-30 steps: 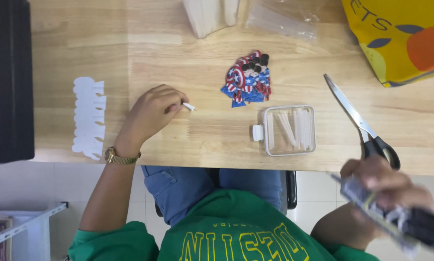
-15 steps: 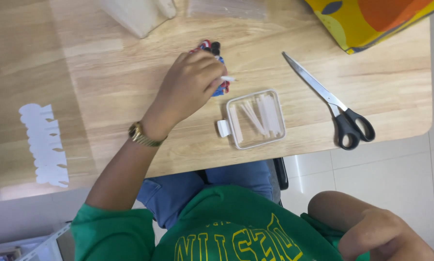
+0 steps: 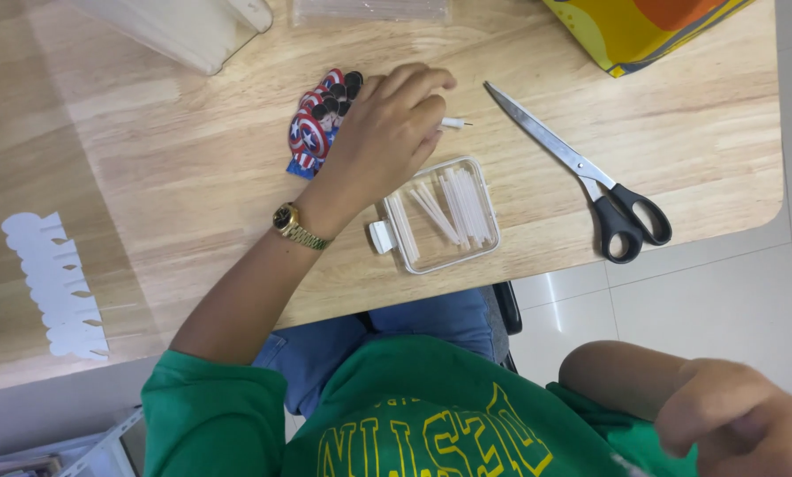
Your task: Gluing wooden sticks to paper cutouts to create craft items.
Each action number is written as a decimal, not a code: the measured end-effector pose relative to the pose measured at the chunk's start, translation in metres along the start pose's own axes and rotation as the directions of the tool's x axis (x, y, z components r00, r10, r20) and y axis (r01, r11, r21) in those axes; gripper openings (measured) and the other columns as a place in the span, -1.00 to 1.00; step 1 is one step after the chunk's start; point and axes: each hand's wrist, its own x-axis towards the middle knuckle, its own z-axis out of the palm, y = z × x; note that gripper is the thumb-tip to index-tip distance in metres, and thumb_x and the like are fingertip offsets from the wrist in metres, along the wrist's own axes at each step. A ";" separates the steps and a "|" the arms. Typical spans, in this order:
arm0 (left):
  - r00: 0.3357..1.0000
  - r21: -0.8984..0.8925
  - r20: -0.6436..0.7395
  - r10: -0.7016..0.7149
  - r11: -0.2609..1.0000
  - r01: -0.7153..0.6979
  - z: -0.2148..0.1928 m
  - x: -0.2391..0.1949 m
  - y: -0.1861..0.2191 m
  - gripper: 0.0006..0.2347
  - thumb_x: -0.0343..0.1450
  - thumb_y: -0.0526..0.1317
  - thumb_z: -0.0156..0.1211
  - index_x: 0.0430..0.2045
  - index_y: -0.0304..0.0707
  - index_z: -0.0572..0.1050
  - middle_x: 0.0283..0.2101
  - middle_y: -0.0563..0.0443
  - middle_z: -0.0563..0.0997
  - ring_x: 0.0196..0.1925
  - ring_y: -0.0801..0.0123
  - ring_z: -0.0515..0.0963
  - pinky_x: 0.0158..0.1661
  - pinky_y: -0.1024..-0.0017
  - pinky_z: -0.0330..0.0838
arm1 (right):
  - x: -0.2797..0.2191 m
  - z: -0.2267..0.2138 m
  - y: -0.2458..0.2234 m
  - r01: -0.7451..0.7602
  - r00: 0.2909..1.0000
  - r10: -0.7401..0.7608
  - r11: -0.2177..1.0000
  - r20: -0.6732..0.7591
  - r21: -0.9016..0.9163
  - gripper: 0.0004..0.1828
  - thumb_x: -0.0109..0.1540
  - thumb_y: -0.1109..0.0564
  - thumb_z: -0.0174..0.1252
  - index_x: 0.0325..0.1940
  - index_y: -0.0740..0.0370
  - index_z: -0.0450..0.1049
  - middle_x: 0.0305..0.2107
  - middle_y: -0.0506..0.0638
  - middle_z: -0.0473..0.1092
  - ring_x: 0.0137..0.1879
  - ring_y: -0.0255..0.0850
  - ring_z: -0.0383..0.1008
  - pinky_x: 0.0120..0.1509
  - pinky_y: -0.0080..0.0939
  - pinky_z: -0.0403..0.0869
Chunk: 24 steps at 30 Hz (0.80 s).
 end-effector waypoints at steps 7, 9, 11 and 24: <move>0.897 -0.853 0.024 -0.442 0.459 0.249 -0.058 -0.036 0.049 -0.80 0.58 -0.13 -0.24 -0.34 -0.23 0.28 -0.17 -0.06 0.44 -0.22 0.39 0.34 -0.23 0.46 0.17 | -0.029 -0.014 0.019 -0.399 0.888 0.371 0.915 -0.272 -0.054 -0.60 0.16 -0.30 0.25 -0.02 -0.29 0.32 -0.21 -0.25 0.19 -0.22 -0.43 0.39 -0.26 -0.51 0.56; 0.808 -0.976 0.205 -0.553 -0.052 0.212 -0.058 -0.058 0.066 -0.80 0.55 -0.05 -0.20 -0.39 -0.11 0.24 -0.27 0.02 0.44 -0.45 0.60 0.20 -0.50 0.64 -0.10 | -0.030 0.009 0.040 -0.332 0.788 0.290 0.943 -0.543 0.023 -0.58 0.34 -0.22 0.19 0.10 -0.11 0.19 -0.02 -0.21 0.28 0.02 -0.53 0.48 -0.11 -0.59 0.61; 0.843 -0.955 0.207 -0.496 -0.290 0.064 -0.050 -0.079 0.079 -0.82 0.60 -0.08 -0.02 -0.17 -0.17 0.40 -0.30 0.13 0.36 -0.30 0.56 0.33 -0.32 0.61 0.15 | 0.000 0.030 0.058 -0.426 0.689 0.383 0.901 -0.616 0.084 -0.63 0.49 -0.25 0.02 0.15 0.04 0.33 -0.09 0.00 0.51 0.05 -0.17 0.62 0.01 -0.07 0.72; 0.733 -0.787 0.376 -0.566 -0.613 -0.070 -0.055 -0.147 0.152 -0.80 0.45 -0.27 0.31 -0.17 -0.50 0.61 -0.27 -0.19 0.67 -0.32 0.22 0.70 -0.18 0.37 0.71 | 0.060 0.148 0.105 -0.594 0.661 0.460 0.803 -0.593 -0.039 -0.61 0.42 -0.20 0.14 -0.09 0.14 0.29 -0.28 -0.04 0.33 -0.39 -0.12 0.40 -0.43 -0.15 0.36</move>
